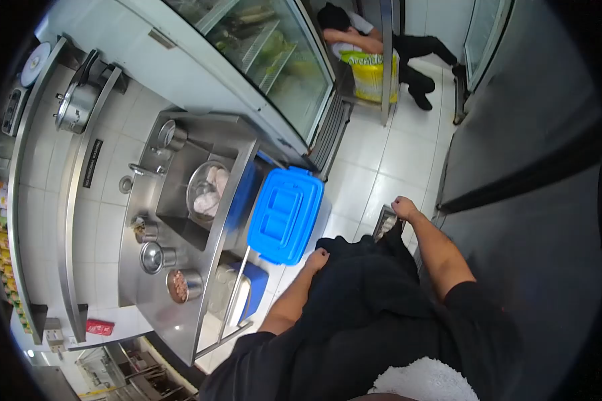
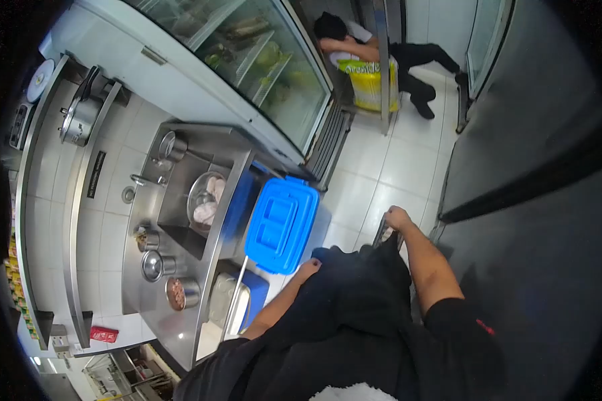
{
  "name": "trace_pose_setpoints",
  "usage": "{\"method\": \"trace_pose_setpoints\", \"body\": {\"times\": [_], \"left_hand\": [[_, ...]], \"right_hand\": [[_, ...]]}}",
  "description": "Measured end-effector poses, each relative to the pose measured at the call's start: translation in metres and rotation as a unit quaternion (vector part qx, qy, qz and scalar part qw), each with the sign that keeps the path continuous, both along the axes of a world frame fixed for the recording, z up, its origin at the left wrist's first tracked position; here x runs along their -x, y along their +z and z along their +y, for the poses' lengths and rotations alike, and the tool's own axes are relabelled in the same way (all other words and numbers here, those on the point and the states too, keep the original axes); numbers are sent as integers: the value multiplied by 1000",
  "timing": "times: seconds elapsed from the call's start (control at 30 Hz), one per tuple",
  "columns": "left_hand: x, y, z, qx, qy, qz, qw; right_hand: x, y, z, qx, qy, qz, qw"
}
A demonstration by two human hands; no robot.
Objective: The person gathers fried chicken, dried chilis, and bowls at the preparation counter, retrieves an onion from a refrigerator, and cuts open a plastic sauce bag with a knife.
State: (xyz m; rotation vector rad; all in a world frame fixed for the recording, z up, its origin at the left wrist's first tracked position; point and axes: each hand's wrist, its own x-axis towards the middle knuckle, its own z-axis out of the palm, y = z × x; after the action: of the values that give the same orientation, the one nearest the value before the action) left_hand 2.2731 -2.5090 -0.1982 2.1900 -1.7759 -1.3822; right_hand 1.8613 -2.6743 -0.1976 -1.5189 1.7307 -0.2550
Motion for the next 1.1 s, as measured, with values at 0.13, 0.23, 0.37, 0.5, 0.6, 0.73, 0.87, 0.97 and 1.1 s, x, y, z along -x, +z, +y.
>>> {"method": "trace_pose_setpoints", "body": {"times": [0.13,0.23,0.37,0.5,0.6,0.73,0.87,0.97,1.1], "left_hand": [[52,38,-132,35,-10,86,996],[74,55,-212,6,-35,71,997],[103,42,-319,66,24,153,986],[138,94,-450,173,148,267,936],[139,177,-561,267,195,310,891],[149,374,-715,556,221,265,756],[162,522,-815,708,217,328,587],[165,561,-872,734,246,258,579],[182,564,-914,733,266,186,597]], "right_hand": [[15,77,-69,-67,-160,-228,958],[51,48,-71,-14,-137,-168,976],[121,-44,4,-129,-100,-66,984],[177,-54,10,-255,-88,-24,963],[200,-16,-39,-289,-186,-66,937],[241,18,-123,-276,-276,-115,914],[264,34,-228,-252,-326,-157,898],[265,50,-320,-214,-313,-188,906],[242,68,-424,-163,-259,-209,929]]}}
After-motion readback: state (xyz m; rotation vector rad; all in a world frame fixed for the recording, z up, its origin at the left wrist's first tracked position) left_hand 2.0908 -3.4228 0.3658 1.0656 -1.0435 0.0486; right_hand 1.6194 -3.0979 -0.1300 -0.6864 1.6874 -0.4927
